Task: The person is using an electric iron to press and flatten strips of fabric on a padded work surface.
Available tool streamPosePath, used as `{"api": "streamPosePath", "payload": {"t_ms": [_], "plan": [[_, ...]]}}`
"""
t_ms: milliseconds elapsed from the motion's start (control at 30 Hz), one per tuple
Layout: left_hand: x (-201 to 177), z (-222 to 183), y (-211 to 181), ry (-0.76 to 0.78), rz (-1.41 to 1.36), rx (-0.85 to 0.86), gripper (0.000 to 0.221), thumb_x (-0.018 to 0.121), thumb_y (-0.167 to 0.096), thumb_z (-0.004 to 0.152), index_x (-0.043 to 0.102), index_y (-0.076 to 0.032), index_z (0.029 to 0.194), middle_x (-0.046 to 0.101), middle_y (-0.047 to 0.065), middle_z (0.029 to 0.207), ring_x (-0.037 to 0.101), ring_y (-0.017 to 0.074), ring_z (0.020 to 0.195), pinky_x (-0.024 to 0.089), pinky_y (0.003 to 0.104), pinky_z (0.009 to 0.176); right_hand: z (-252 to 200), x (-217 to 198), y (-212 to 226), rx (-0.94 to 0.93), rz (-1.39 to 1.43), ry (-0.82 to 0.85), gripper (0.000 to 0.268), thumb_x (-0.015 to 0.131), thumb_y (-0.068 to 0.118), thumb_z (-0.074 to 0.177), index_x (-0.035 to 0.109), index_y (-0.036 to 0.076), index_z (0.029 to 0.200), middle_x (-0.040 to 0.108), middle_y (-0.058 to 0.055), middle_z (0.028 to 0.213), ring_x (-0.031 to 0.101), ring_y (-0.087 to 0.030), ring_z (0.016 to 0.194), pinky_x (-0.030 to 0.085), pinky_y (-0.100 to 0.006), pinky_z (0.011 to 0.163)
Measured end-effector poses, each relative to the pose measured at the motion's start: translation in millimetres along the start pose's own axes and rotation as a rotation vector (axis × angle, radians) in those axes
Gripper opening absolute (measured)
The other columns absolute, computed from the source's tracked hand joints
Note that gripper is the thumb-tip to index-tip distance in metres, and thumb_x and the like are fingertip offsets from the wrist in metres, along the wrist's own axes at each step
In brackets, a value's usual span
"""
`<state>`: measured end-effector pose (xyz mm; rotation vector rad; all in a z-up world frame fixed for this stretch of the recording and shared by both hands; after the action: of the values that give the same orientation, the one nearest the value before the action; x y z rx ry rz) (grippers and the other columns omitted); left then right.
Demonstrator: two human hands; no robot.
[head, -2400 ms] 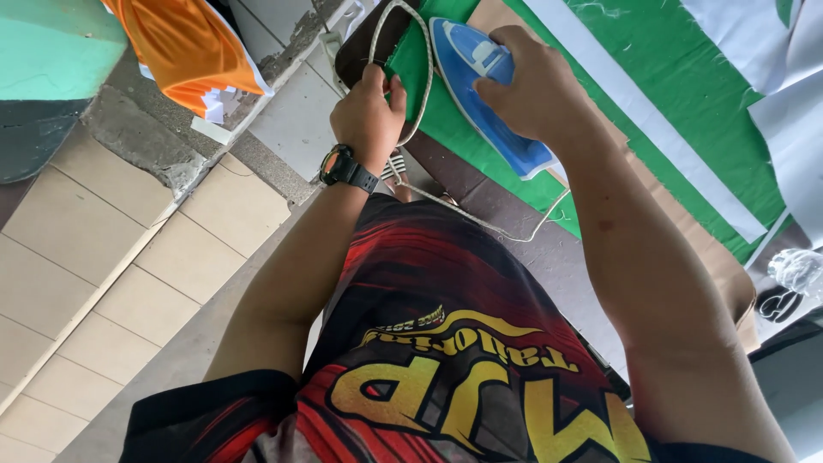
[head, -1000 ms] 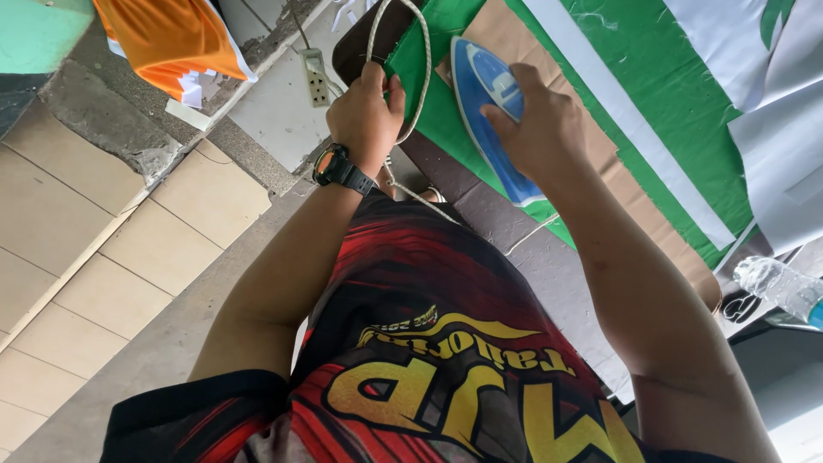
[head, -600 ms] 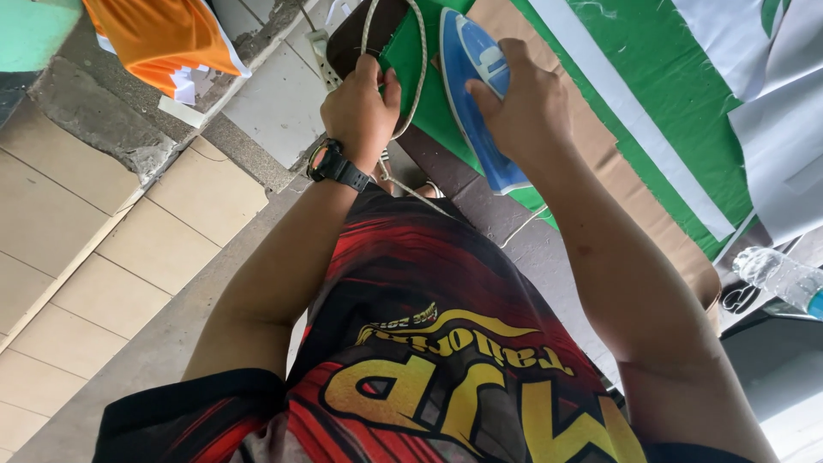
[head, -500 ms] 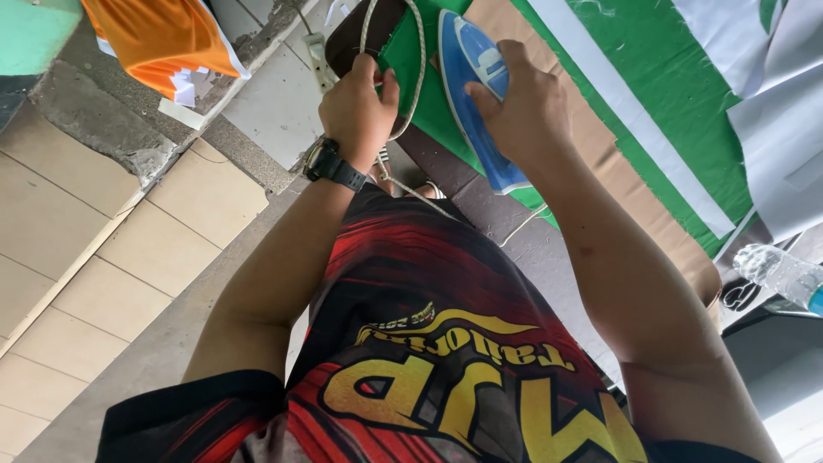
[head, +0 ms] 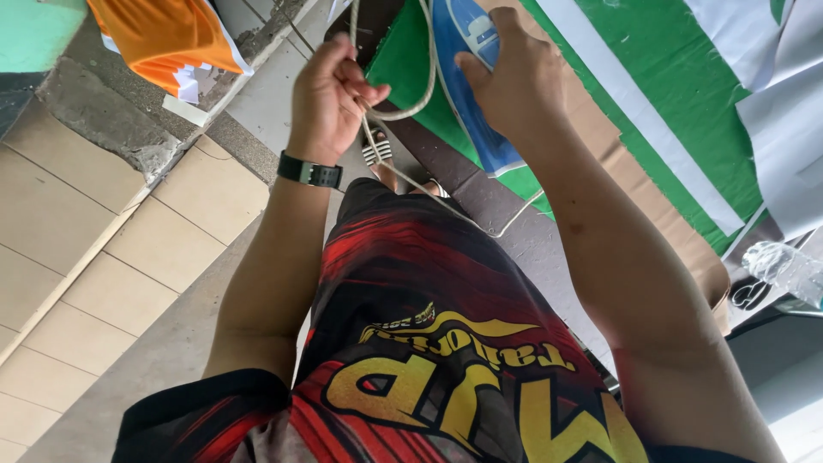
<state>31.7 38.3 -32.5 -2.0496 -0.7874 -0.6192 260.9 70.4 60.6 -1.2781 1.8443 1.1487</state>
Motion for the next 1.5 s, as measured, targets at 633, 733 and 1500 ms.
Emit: {"api": "streamPosePath", "payload": {"t_ms": [633,733,1500], "plan": [[88.4,-12.9,29.3,0.184,1.424,0.877,0.015,0.066,-0.015,0.103,0.074,-0.008,0.112,0.078,0.007,0.107,0.077,0.0208,0.089,0.062,0.032,0.068,-92.6,-4.3,-119.1,0.262,-0.004,0.120,0.062,0.065,0.052,0.101,0.045,0.023,0.152,0.064,-0.031,0.102,0.051,-0.054,0.112,0.049,-0.068,0.078],[96.4,-16.3,61.9,0.231,1.616,1.014,0.021,0.069,-0.013,0.101,0.075,-0.009,0.121,0.073,0.006,0.125,0.077,0.0207,0.104,0.066,0.033,0.076,-99.7,-0.9,-135.8,0.199,-0.052,0.095,0.061,0.065,0.052,0.101,0.047,0.020,0.150,0.070,-0.024,0.099,0.065,-0.052,0.088,0.050,-0.064,0.071],[62.2,-4.4,134.0,0.044,2.109,0.918,0.048,0.057,-0.048,0.119,0.050,-0.020,0.158,0.037,-0.002,0.165,0.077,0.0219,0.075,0.047,0.031,0.050,-134.4,7.2,-195.7,-0.027,-0.122,-0.026,0.059,0.072,0.049,0.101,0.050,0.016,0.145,0.073,-0.020,0.089,0.069,-0.049,0.077,0.051,-0.059,0.060]]}}
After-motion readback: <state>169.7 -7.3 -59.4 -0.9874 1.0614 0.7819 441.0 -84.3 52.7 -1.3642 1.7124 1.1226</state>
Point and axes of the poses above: each hand's wrist, its own z-axis towards the middle knuckle, its own x-axis out of the palm, y = z × x, the point moved 7 cm from there along z, towards the middle knuckle
